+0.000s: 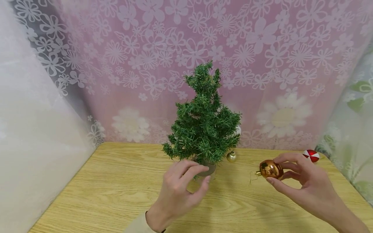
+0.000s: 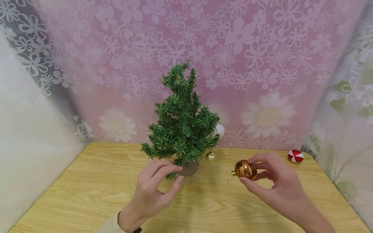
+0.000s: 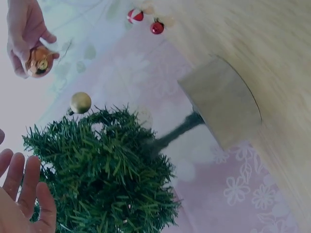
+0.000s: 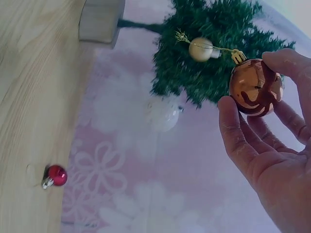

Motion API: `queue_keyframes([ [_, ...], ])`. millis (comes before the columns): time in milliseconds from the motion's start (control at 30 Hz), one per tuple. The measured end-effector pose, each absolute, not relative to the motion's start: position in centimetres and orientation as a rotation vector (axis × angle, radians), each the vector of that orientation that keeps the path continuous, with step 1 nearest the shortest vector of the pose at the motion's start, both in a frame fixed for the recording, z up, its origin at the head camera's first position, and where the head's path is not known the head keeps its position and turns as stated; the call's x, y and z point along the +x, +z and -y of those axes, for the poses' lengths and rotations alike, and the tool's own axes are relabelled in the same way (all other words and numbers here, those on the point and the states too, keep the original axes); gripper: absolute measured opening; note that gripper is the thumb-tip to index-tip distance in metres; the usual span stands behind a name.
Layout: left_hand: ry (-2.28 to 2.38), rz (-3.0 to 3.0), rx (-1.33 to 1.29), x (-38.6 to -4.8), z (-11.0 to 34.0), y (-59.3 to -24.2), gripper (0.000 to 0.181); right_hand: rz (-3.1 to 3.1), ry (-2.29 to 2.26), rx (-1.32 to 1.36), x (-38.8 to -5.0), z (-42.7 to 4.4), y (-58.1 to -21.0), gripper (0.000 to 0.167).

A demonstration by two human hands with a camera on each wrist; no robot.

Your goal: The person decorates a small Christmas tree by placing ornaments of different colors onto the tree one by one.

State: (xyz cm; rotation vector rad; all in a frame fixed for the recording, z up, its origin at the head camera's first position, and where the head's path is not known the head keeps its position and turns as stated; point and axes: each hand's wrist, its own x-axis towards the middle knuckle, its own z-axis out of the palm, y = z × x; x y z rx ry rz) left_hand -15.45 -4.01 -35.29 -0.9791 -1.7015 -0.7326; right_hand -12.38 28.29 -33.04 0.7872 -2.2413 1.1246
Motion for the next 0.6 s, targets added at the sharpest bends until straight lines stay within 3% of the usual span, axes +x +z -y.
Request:
queue_keyframes([
  [600,-0.842,1.962,-1.113,-13.3,1.9,-35.6,0.022,1.908,1.612,1.127,-11.8,-25.2,-33.1,0.058],
])
